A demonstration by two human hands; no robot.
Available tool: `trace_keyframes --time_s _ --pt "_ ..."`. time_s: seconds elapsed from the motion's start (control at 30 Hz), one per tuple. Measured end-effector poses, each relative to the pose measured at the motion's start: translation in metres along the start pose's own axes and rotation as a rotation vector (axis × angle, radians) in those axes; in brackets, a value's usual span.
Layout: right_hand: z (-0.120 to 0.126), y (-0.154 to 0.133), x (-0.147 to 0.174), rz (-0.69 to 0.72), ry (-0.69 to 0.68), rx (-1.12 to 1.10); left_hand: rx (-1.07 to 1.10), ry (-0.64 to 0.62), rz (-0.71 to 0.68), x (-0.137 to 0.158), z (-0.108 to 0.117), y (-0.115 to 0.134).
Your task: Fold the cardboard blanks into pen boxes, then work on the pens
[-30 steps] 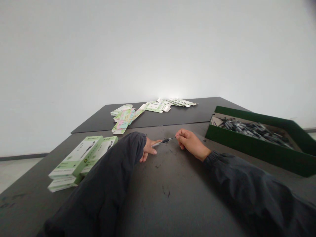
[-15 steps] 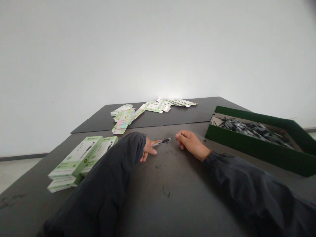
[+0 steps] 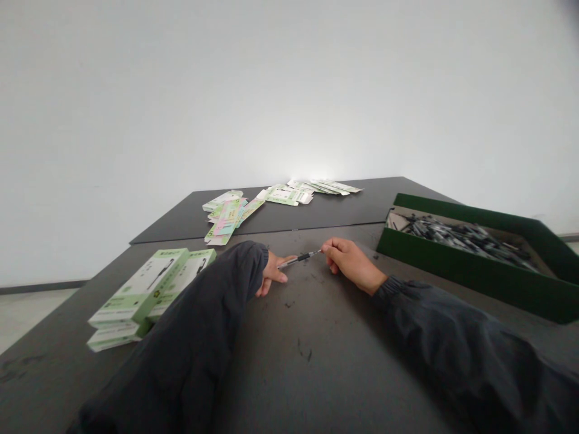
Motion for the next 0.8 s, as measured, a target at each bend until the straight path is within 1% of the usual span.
trace_keyframes --time_s 0.17,0.4,0.57,0.73,0.8 --pt "-0.0007 -0.0007 -0.0008 0.001 -0.012 0.045 0.021 0.013 0.037 0.0009 0.0016 -0.0008" --pt "-0.0015 0.0001 -0.0023 0.011 -0.008 0.085 0.003 0.016 -0.036 -0.0003 0.0013 0.0010" --pt "-0.0018 0.0001 -0.0025 0.034 -0.005 0.096 0.036 0.035 0.021 0.0020 0.0021 0.0002" --pt "-0.0029 -0.0005 -0.0024 0.049 -0.014 0.128 0.091 0.031 0.035 0.0015 0.0020 -0.0002" --pt "-0.0041 -0.0009 -0.0028 0.064 -0.023 0.158 0.085 0.022 0.011 -0.0003 0.0011 -0.0005"
Point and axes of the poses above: each hand's wrist, its own x-axis away from the middle knuckle, its own z-axis out of the back of the hand, y = z × x, the point moved 7 cm from there along -x, towards the middle knuckle, and after that the axes turned 13 degrees about -x, right-handed, at the moved point
